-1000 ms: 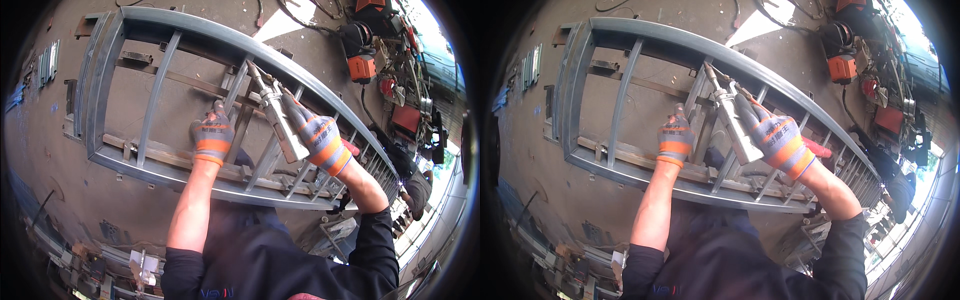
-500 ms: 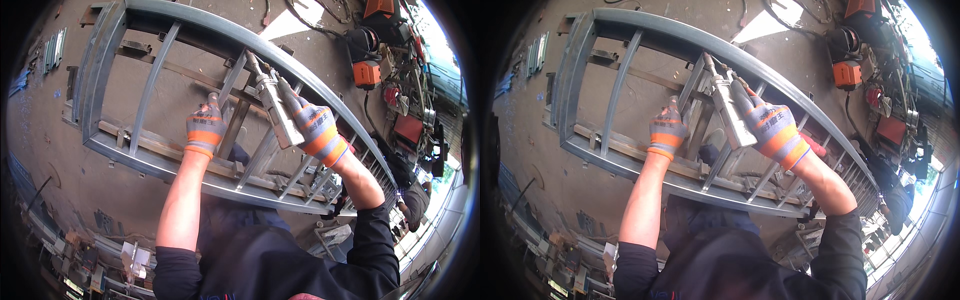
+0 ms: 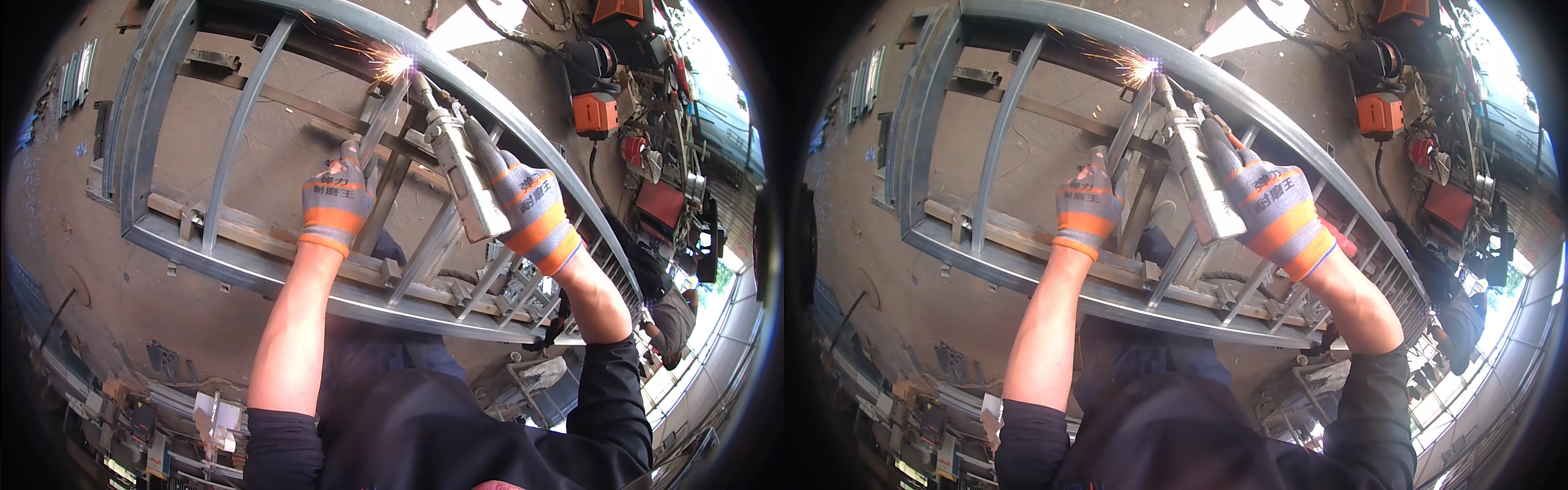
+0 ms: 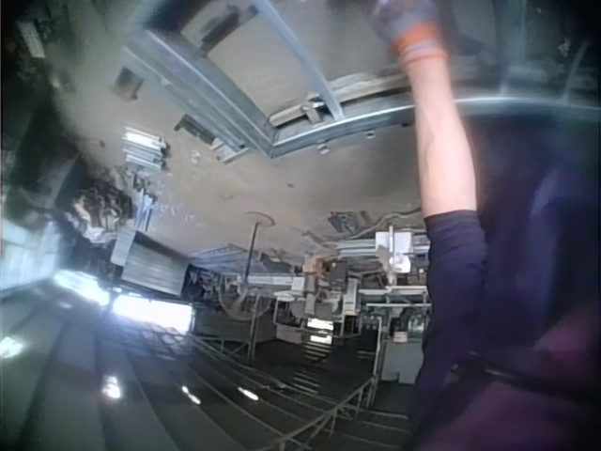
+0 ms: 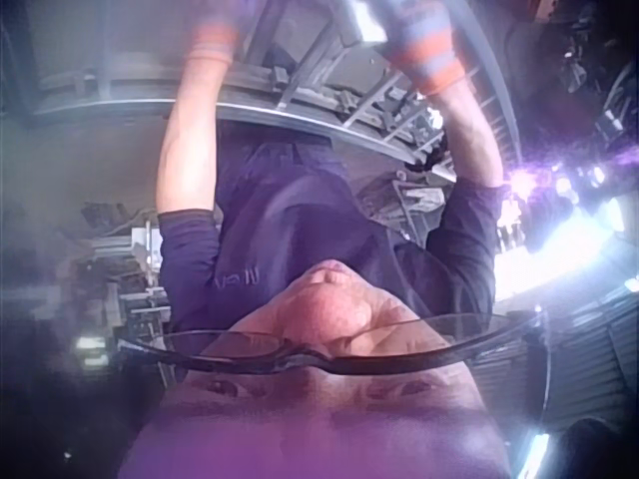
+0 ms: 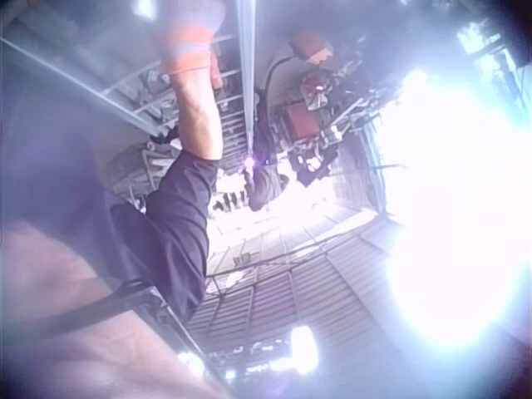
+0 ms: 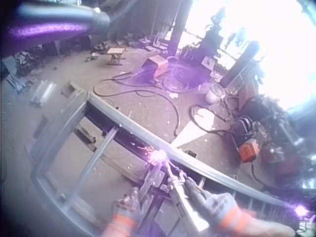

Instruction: The person places metal bars into a ladder-like metal frame and then uses a welding torch to weld the joints. The person repeatedly welds different sections of the frame while another worker is visible in the background.

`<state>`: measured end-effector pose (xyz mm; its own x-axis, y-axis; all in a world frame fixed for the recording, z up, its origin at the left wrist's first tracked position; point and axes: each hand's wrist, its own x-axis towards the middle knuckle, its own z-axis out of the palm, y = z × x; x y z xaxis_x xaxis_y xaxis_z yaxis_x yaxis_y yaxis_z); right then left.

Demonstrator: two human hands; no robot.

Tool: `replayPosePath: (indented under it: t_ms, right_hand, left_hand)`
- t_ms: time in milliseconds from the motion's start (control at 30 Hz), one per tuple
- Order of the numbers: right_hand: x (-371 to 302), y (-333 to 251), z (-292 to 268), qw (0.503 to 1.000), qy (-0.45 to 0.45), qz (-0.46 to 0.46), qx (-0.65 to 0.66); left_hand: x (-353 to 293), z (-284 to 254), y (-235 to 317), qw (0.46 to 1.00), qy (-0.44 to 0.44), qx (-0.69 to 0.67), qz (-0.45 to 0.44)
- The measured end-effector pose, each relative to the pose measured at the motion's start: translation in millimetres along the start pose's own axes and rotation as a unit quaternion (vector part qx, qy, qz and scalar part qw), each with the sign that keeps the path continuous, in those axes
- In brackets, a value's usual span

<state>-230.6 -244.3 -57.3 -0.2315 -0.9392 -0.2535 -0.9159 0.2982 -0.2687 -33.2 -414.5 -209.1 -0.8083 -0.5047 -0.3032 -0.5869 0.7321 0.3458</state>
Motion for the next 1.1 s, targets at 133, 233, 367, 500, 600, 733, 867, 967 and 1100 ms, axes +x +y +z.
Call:
replayPosePath:
  t_ms: [133, 233, 367, 500, 600, 733, 867, 967, 1100]
  right_hand:
    - [-3, 2, 2, 1.0, -0.007, 0.009, 0.009]
    - [-4, 5, 2, 1.0, -0.018, 0.007, -0.008]
    - [-6, 6, 1, 0.998, -0.05, 0.028, -0.005]
    - [-7, 7, 1, 0.997, -0.064, 0.039, -0.013]
    - [-6, 7, 0, 1.0, -0.018, 0.011, -0.004]
    - [-7, 7, -2, 1.0, -0.019, 0.008, -0.02]
    - [-9, 8, -2, 1.0, -0.01, 0.009, -0.02]
    - [-10, 10, -2, 1.0, -0.013, 0.006, -0.017]
    - [-13, 12, -2, 1.0, -0.014, 0.006, -0.008]
  left_hand:
    - [0, -2, 0, 0.999, -0.031, -0.011, -0.002]
    - [0, -2, -1, 0.999, -0.047, -0.021, -0.008]
    - [0, 0, -1, 0.999, -0.038, 0.001, -0.006]
    - [-1, 2, -2, 1.0, -0.022, -0.005, -0.006]
    - [0, 4, -3, 1.0, -0.026, -0.007, -0.01]
    - [0, 4, -5, 1.0, -0.023, -0.02, 0.003]
    - [-1, 6, -5, 0.999, 0.024, -0.032, 0.017]
    - [-2, 8, -4, 0.995, 0.084, -0.052, 0.03]
    - [-2, 8, -3, 0.996, 0.072, -0.046, 0.019]
